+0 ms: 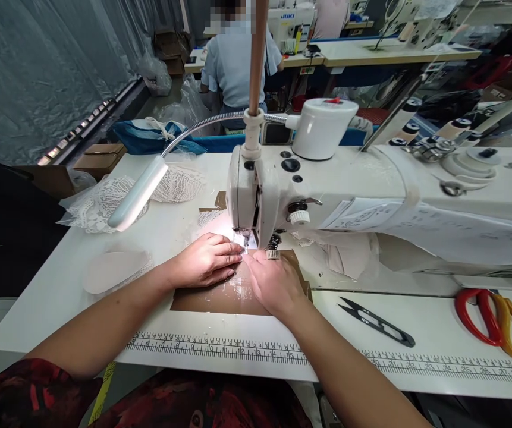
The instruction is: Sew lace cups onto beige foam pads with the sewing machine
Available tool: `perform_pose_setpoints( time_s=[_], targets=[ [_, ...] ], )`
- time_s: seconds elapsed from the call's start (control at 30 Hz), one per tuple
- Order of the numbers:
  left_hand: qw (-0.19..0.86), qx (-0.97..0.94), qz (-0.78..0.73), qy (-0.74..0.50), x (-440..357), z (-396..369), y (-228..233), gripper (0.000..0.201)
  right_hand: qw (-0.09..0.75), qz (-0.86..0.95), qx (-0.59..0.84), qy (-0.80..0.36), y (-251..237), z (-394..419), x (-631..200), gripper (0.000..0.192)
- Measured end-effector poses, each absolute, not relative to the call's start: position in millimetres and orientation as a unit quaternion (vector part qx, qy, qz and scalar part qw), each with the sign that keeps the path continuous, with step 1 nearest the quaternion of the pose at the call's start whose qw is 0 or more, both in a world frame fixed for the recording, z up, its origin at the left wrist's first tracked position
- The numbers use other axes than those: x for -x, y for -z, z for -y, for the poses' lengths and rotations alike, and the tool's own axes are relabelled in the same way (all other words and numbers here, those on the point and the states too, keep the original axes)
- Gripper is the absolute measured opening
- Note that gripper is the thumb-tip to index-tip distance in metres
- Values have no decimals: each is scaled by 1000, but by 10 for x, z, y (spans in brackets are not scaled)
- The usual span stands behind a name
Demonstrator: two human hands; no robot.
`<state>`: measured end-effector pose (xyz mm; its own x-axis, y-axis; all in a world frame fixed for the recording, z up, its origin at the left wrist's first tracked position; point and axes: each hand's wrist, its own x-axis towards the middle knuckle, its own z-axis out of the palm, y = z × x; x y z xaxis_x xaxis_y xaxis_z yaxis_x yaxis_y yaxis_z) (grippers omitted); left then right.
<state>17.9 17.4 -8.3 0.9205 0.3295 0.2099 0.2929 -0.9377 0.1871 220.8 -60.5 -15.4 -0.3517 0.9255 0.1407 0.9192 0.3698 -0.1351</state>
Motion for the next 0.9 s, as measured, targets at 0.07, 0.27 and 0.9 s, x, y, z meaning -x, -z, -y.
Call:
perform_pose_setpoints(
  time_s=[0.07,0.27,0.9],
  targets=[
    [76,-974,-176,-119,-184,-180,91,36,98,818,566,-5,162,593,-2197,41],
    [56,-965,-223,-124,-198,-203,106,38,110,814,570,16,182,574,-2189,40],
    [24,-909,-386,-156,-103,-355,151,37,164,826,539,-36,238,518,-2301,35]
  ],
)
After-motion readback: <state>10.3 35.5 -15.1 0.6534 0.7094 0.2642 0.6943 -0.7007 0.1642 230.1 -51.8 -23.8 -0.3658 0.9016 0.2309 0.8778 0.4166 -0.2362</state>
